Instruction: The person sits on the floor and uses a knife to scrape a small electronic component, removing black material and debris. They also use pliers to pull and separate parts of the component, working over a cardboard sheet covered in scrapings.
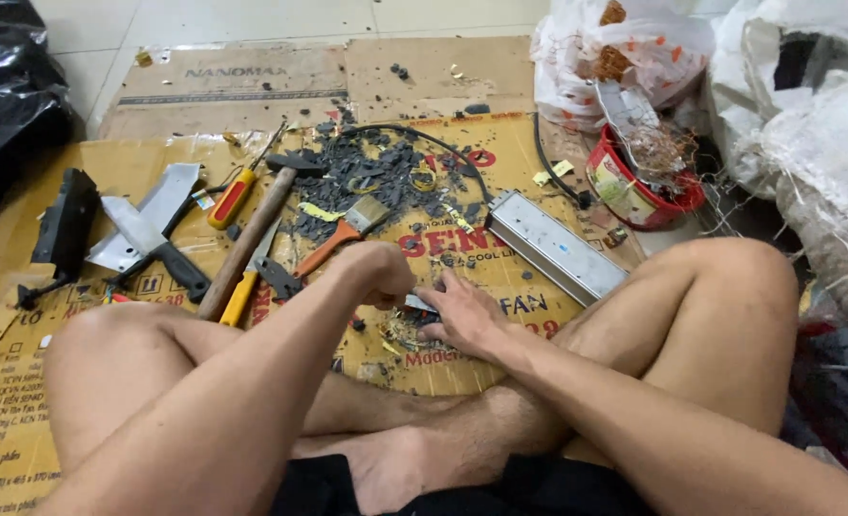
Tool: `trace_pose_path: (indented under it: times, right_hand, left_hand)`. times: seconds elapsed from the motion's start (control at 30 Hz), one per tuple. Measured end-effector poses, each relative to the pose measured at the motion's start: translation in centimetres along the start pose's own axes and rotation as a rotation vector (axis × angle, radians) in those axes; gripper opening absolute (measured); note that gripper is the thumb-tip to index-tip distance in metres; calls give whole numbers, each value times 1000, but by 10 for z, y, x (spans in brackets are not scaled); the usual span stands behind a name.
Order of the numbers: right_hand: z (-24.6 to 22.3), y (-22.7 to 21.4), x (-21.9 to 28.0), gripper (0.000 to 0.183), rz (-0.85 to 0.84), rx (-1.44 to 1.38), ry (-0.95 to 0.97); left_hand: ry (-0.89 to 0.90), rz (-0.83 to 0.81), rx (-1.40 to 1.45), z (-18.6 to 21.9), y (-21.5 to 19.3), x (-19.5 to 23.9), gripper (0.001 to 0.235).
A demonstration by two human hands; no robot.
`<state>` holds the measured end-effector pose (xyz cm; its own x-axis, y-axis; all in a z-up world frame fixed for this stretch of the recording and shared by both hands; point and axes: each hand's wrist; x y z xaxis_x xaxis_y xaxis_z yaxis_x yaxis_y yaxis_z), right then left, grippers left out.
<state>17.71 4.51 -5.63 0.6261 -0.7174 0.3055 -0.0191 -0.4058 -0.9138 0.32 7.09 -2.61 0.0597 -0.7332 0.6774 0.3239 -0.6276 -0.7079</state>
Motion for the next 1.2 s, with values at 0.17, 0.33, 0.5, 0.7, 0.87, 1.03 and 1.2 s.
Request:
trace_pose_path:
  times: [0.17, 0.33, 0.5, 0.7, 0.87, 1.03, 1.2]
  right_hand:
    - [18, 24, -16, 45, 49, -76, 54]
    - [35, 40, -36, 56, 98, -395, 195]
    - [29, 33, -23, 59, 56, -21, -25]
    - [18, 23, -15, 74, 67, -25, -75]
    - [16, 17, -15, 76, 61, -5, -42]
    - [19, 23, -10, 62, 60, -144, -20]
    - [21, 21, -10, 64, 114, -103, -82]
  left_hand:
    - [32, 328, -64, 33, 41, 40, 37]
    - [-83, 756, -90, 65, 91, 74, 19]
    - [75, 779, 66, 45, 106, 93, 14]
    - [50, 871, 133, 37, 127, 99, 16]
    - [38, 779, 268, 24, 127, 104, 19]
    - [24, 621, 525, 1, 102, 107, 30]
    - [44, 445, 653, -24, 82, 96, 32]
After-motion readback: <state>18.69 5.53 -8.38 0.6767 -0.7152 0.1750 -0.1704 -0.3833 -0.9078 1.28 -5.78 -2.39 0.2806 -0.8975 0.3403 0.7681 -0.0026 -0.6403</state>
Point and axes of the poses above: each hand's wrist, its own x-axis away from the middle knuckle, its own y-axis out of the palm, z = x × y, and after that the axes turned 2 degrees about y, right-handed
